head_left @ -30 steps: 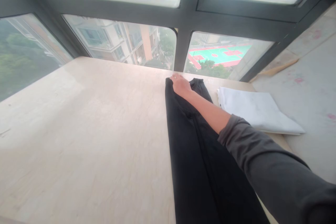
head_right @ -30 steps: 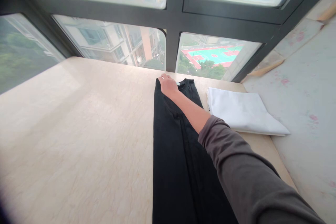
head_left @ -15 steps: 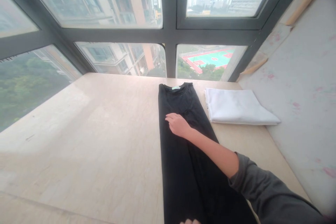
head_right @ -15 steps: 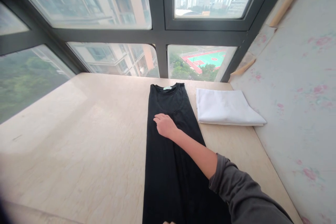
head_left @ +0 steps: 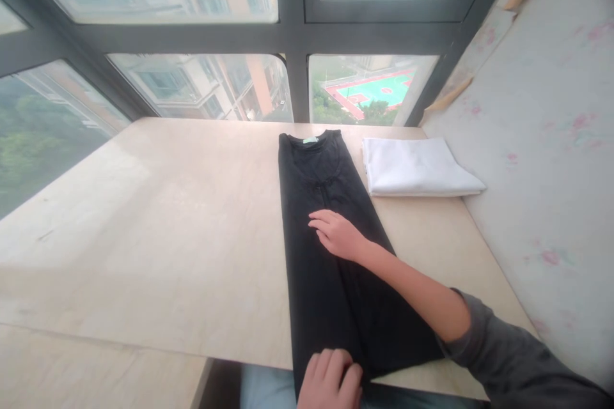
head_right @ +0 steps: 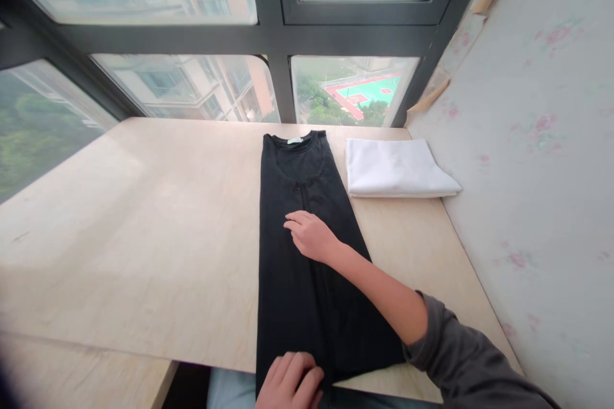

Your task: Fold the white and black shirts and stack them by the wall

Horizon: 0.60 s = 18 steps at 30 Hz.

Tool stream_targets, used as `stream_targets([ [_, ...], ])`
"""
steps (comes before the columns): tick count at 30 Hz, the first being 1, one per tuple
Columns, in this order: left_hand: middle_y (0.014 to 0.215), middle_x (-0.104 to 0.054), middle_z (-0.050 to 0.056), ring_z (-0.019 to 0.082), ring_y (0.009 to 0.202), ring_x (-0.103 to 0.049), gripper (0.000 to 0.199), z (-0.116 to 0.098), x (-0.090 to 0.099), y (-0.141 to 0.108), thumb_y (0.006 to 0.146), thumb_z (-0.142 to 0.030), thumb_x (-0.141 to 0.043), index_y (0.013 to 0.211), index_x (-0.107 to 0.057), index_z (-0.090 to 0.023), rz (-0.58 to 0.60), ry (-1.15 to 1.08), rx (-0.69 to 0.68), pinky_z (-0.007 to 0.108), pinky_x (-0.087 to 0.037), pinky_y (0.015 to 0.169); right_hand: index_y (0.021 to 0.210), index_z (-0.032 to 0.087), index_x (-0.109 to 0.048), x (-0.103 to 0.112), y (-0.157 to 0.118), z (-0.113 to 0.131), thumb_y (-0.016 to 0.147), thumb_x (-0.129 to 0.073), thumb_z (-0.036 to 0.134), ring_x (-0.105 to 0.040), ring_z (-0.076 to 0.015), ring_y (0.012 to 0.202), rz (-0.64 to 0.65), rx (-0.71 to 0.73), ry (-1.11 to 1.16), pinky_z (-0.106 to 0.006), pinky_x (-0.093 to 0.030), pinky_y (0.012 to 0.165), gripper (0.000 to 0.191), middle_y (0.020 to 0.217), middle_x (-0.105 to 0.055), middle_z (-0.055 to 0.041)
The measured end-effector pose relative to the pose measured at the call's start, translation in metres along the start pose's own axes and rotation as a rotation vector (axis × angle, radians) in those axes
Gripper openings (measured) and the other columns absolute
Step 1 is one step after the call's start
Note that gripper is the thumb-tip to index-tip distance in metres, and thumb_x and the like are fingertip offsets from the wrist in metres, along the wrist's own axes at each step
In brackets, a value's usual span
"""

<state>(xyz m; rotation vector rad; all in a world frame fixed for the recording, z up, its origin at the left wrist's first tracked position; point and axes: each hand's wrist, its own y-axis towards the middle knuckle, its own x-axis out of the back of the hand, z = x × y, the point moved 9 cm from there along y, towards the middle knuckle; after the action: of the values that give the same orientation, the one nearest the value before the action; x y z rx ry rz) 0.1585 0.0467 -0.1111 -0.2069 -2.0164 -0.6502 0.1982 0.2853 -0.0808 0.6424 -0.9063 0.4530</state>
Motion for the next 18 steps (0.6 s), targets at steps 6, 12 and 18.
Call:
stream_targets([
  [6,0.089,-0.063,0.005,0.019,0.075,-0.055,0.021,-0.008,0.020,0.018,0.090,-0.012,-0.045,0.099,-0.061,-0.021,0.084,-0.060,-0.005,0.032,-0.041,0.069,0.112,0.023,-0.066,0.047,-0.120,0.009,0.093,-0.046,0.008,-0.063,-0.0203,0.107,-0.191,-0.185,0.145,-0.042,-0.055,0.094,0.032,0.111,-0.069,-0.0077],
  [12,0.097,-0.064,0.003,0.020,0.083,-0.056,0.017,-0.011,0.019,0.024,0.091,-0.015,-0.052,0.103,-0.061,-0.023,0.186,-0.064,0.041,0.033,-0.043,0.075,0.112,0.024,-0.065,0.042,-0.201,0.065,0.092,-0.059,0.024,-0.062,-0.0231,0.091,-0.038,-0.205,0.132,-0.043,-0.055,0.081,0.020,0.101,-0.068,-0.0079],
  [18,0.099,-0.063,0.002,0.019,0.086,-0.054,0.018,-0.010,0.014,0.023,0.089,-0.014,-0.057,0.104,-0.062,-0.023,0.255,-0.040,0.077,0.033,-0.043,0.077,0.114,0.021,-0.064,0.031,-0.217,0.086,0.088,-0.057,0.014,-0.060,-0.0239,0.096,0.055,-0.203,0.081,-0.043,-0.053,0.082,0.029,0.106,-0.065,-0.0088],
])
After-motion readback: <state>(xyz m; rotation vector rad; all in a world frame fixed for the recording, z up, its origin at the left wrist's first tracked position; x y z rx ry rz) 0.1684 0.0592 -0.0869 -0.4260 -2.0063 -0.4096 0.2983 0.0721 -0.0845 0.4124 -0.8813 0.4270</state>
